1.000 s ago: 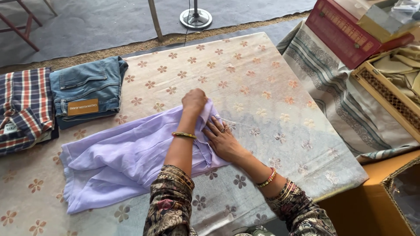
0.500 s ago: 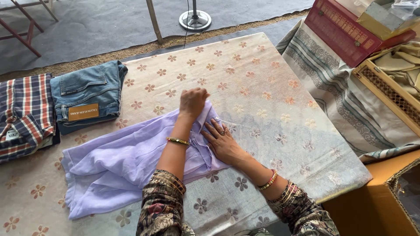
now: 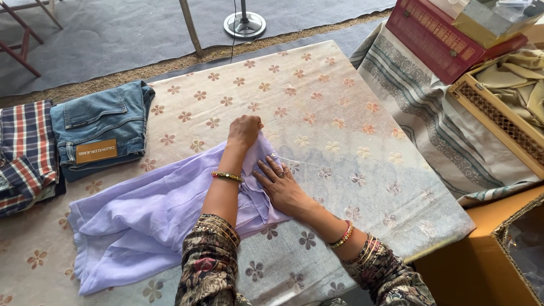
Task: Fold a pair of jeans and a light-colored shirt on a table.
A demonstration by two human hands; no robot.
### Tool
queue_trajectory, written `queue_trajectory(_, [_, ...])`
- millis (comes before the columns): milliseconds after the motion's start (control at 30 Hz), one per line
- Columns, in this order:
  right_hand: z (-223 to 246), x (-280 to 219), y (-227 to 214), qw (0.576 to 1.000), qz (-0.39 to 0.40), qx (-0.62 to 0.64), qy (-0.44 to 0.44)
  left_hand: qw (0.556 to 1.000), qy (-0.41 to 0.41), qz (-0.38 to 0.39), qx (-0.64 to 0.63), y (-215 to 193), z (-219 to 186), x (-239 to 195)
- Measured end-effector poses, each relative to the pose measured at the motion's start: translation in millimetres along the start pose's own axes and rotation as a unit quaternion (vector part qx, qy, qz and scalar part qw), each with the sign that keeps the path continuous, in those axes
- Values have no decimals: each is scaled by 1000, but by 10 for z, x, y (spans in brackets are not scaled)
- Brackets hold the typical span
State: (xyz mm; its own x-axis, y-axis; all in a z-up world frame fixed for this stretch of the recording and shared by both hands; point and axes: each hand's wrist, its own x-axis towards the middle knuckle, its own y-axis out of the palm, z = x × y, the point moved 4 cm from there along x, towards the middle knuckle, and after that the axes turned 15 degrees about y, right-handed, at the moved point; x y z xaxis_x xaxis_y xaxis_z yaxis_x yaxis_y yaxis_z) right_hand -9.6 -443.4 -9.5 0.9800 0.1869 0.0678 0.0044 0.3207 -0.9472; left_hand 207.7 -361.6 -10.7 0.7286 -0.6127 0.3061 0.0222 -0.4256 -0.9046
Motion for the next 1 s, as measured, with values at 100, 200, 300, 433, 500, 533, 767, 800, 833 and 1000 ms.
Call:
queue_trajectory(100, [-7,8,-4,1000,1,-1,3,998,45,-17,32,94,103,-52])
queue_trajectory(200, [-24,19,-10,1000,9,-6,7,986,109,-80,103,-108,-40,-141])
queue_trajectory(300, [-13,10,13,1000,9,-4,2,966,144,-182,119,-470,-286,-310])
queue_trajectory(433, [-29,36,42,1000,3,-16,-1,976,161,-144,-24,-512,-436,-569])
queue_trajectory(500, [-62,56,84,1000,6,-15,-1,974,179,-97,-95,-560,-502,-772])
queue_trajectory(533, [-95,75,122,1000,-2,-16,-1,974,189,-51,-114,-596,-536,-873])
queue_trajectory(767, [-77,43,-84,999,25,-1,-30,991,82,62,-89,-772,-538,-1422])
queue_trajectory(800, [-47,31,-111,999,27,-2,-34,991,79,60,-89,-794,-562,-1458])
queue_trajectory(833, [-31,21,-121,998,54,-6,-27,991,64,96,-67,-788,-579,-1490])
queue_trajectory(1000, [-17,17,-117,996,76,-32,-23,982,28,188,8,-588,-576,-1632])
